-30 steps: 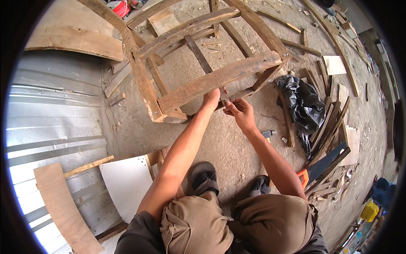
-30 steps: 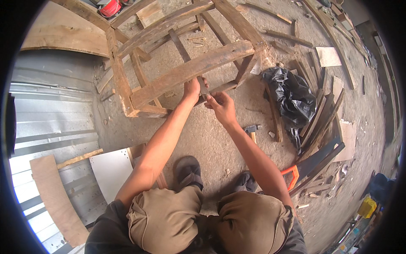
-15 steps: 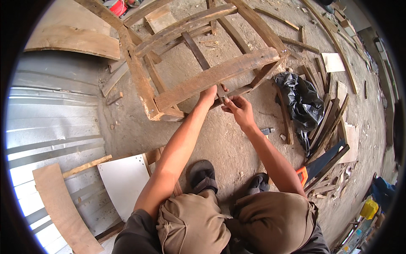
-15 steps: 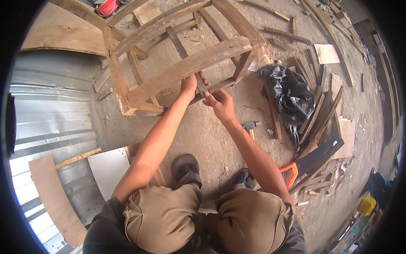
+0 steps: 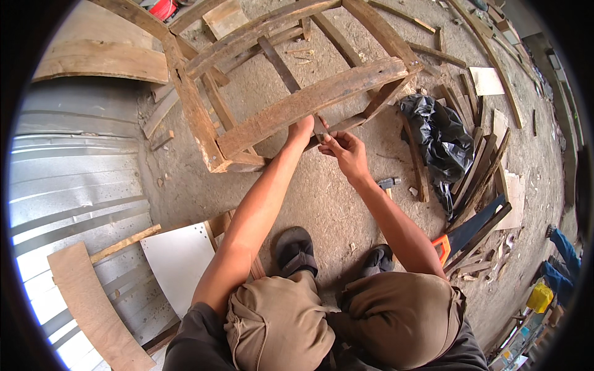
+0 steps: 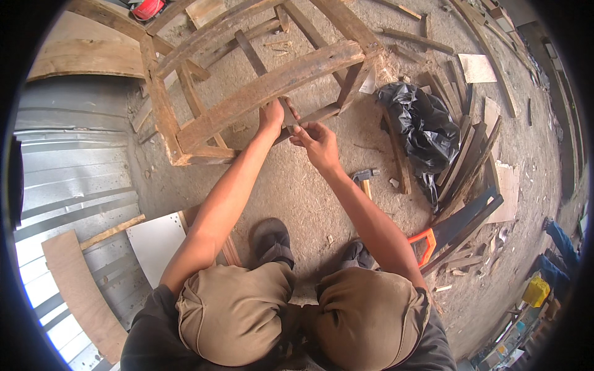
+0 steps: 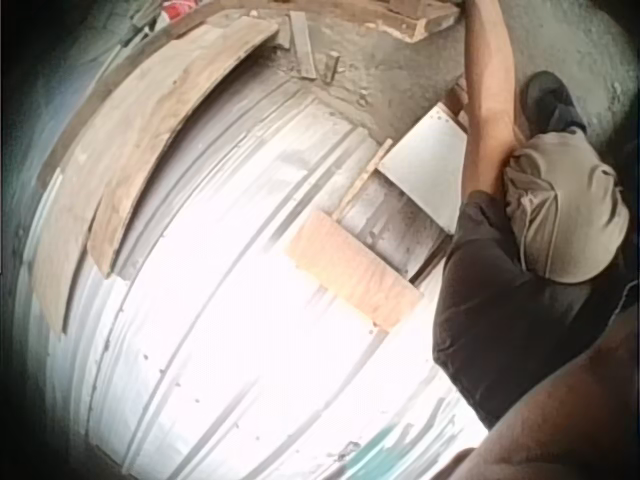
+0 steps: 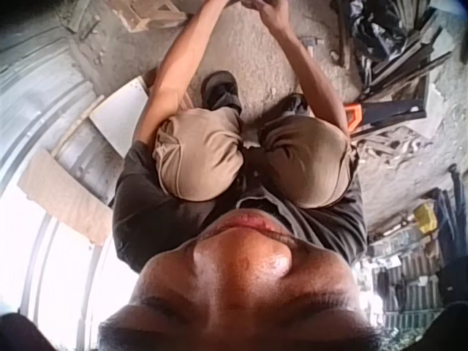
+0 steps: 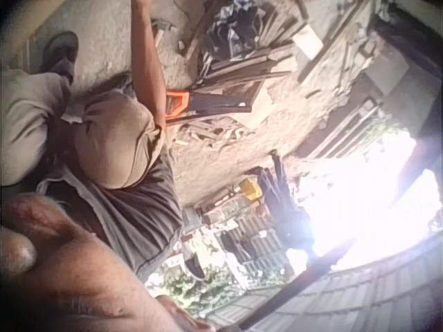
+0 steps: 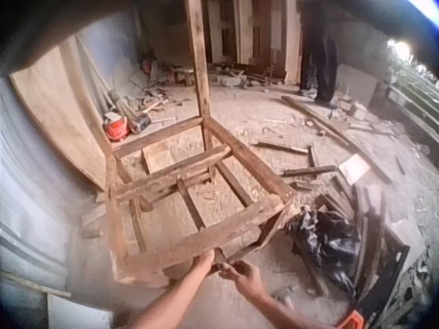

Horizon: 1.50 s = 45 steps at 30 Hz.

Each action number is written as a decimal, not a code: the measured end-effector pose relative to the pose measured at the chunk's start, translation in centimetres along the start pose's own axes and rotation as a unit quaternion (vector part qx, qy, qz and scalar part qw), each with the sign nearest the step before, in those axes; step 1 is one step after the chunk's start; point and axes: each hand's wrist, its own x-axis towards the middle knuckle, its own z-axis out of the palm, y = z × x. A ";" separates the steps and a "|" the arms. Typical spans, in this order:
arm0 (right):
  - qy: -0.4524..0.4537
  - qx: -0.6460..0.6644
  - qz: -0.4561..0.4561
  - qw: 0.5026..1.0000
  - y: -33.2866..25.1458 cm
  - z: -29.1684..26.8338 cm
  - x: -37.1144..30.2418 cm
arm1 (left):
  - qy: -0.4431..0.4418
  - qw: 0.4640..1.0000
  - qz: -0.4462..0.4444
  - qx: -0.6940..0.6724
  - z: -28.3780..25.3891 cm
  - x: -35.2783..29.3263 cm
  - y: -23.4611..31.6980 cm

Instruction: The person assembles a wooden chair frame by fitting a wooden slat into the seat structure, sawing a piece of wood to size, and hammering nails to secure the slat. The person uses a hand saw and hammer to complete the assembly.

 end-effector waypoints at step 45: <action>-0.053 -0.462 -0.111 0.878 -9.3 0.2 -11.9 | 0.093 0.938 0.209 0.262 -2.0 3.3 -3.0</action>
